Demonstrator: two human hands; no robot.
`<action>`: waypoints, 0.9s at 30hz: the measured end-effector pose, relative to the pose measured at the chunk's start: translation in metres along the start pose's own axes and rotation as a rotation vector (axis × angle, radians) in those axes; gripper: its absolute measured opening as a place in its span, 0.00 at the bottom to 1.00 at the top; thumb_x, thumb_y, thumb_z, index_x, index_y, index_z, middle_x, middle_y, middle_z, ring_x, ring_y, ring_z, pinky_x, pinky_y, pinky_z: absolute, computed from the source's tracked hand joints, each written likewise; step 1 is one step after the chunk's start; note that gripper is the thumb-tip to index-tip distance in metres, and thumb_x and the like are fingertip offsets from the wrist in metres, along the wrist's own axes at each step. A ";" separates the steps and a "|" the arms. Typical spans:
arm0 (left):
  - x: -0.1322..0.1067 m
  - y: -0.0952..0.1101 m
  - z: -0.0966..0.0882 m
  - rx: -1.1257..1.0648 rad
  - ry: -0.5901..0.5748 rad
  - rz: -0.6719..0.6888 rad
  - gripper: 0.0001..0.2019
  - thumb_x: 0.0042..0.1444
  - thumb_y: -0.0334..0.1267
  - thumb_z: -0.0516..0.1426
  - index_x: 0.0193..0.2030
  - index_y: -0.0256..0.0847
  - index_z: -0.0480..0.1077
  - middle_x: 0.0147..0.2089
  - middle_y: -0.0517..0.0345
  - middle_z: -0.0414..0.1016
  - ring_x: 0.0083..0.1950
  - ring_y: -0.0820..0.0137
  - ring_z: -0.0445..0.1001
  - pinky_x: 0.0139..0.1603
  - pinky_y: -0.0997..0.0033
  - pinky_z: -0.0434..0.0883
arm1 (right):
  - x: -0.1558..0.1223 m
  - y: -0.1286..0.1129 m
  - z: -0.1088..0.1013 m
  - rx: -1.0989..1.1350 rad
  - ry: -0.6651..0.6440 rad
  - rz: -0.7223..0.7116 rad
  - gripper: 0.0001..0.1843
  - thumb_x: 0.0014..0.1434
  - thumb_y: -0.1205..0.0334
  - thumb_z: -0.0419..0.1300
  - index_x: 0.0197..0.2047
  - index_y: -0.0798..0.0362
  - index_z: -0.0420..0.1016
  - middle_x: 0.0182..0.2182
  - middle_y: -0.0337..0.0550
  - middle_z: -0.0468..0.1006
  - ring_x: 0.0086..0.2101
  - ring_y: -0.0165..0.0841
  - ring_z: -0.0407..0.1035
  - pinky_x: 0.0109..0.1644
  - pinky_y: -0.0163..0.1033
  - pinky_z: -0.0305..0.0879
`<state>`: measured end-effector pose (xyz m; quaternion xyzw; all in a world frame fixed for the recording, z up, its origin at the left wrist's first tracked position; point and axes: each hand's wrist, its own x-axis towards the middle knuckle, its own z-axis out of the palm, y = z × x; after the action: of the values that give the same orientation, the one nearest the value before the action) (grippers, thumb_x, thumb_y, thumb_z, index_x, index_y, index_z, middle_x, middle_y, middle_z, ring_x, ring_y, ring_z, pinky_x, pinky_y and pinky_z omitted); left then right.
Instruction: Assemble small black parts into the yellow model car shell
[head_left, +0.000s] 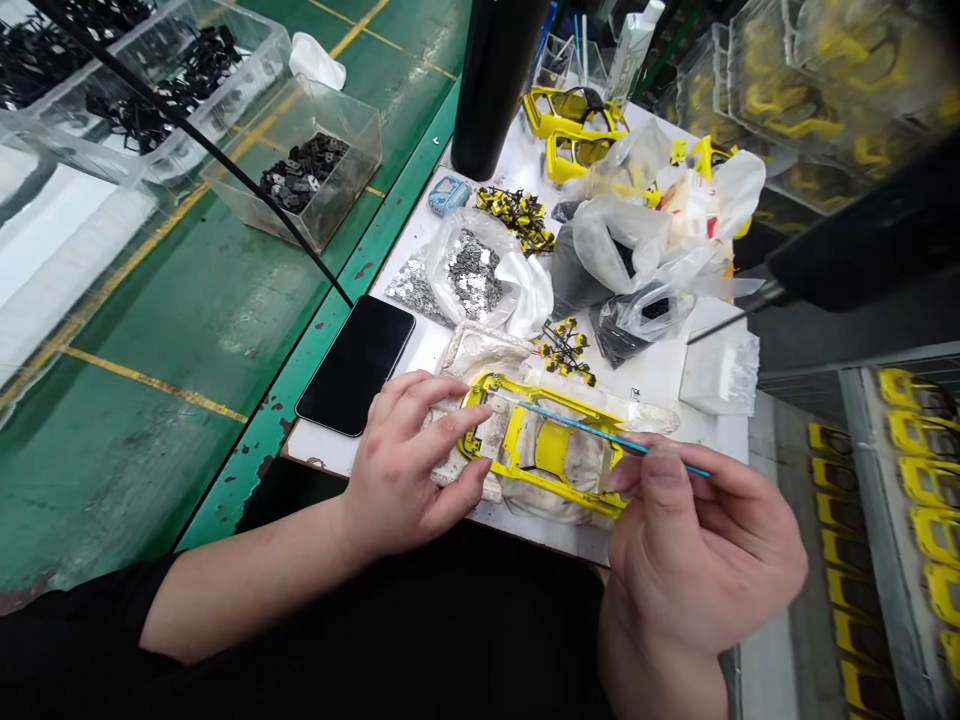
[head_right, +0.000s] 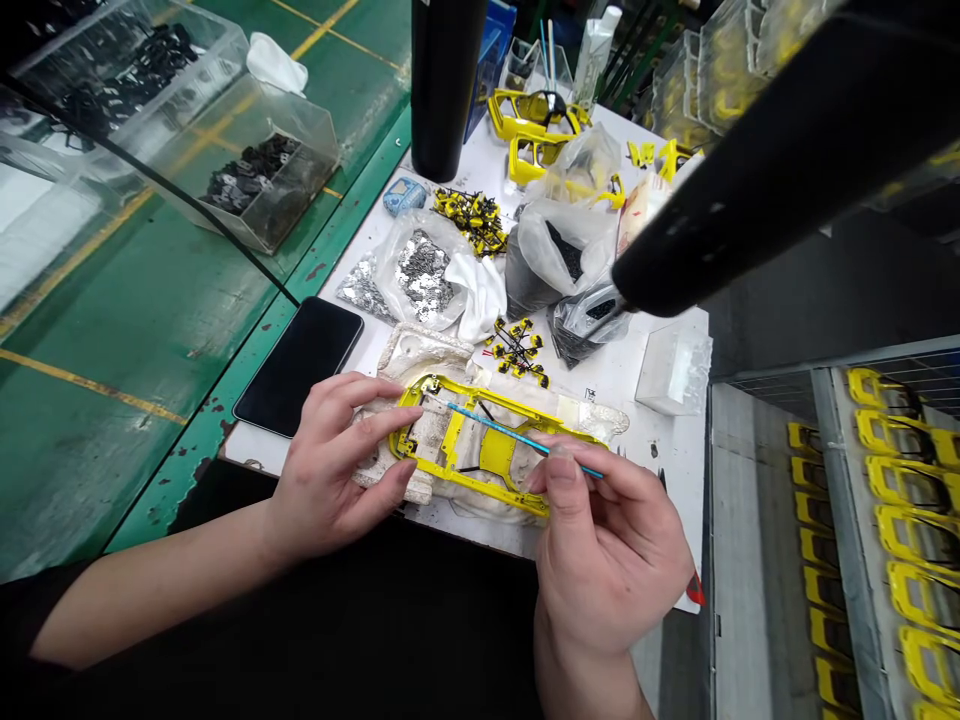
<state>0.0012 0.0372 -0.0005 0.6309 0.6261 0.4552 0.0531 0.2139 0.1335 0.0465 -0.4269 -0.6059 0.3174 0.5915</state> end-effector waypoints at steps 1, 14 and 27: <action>0.000 0.000 0.000 0.001 0.000 -0.001 0.20 0.66 0.38 0.67 0.65 0.42 0.79 0.65 0.39 0.79 0.67 0.46 0.75 0.71 0.37 0.73 | 0.000 0.000 0.000 0.008 0.005 0.003 0.08 0.63 0.66 0.80 0.44 0.53 0.89 0.36 0.42 0.90 0.26 0.33 0.79 0.31 0.42 0.78; 0.000 0.000 0.000 0.001 0.006 -0.004 0.21 0.66 0.38 0.66 0.65 0.45 0.79 0.65 0.42 0.80 0.66 0.47 0.76 0.71 0.39 0.73 | 0.001 0.011 0.007 0.007 0.056 -0.063 0.07 0.63 0.67 0.81 0.43 0.53 0.90 0.32 0.39 0.88 0.24 0.30 0.77 0.29 0.37 0.75; 0.001 0.000 -0.001 0.005 -0.012 0.001 0.20 0.67 0.37 0.66 0.65 0.43 0.78 0.65 0.40 0.79 0.67 0.46 0.75 0.71 0.37 0.73 | 0.024 0.008 -0.037 -0.029 0.363 -0.101 0.09 0.55 0.59 0.84 0.35 0.43 0.89 0.31 0.37 0.86 0.25 0.36 0.72 0.25 0.46 0.65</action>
<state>0.0004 0.0374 0.0011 0.6341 0.6265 0.4498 0.0549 0.2534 0.1538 0.0536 -0.4545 -0.5146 0.1963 0.7001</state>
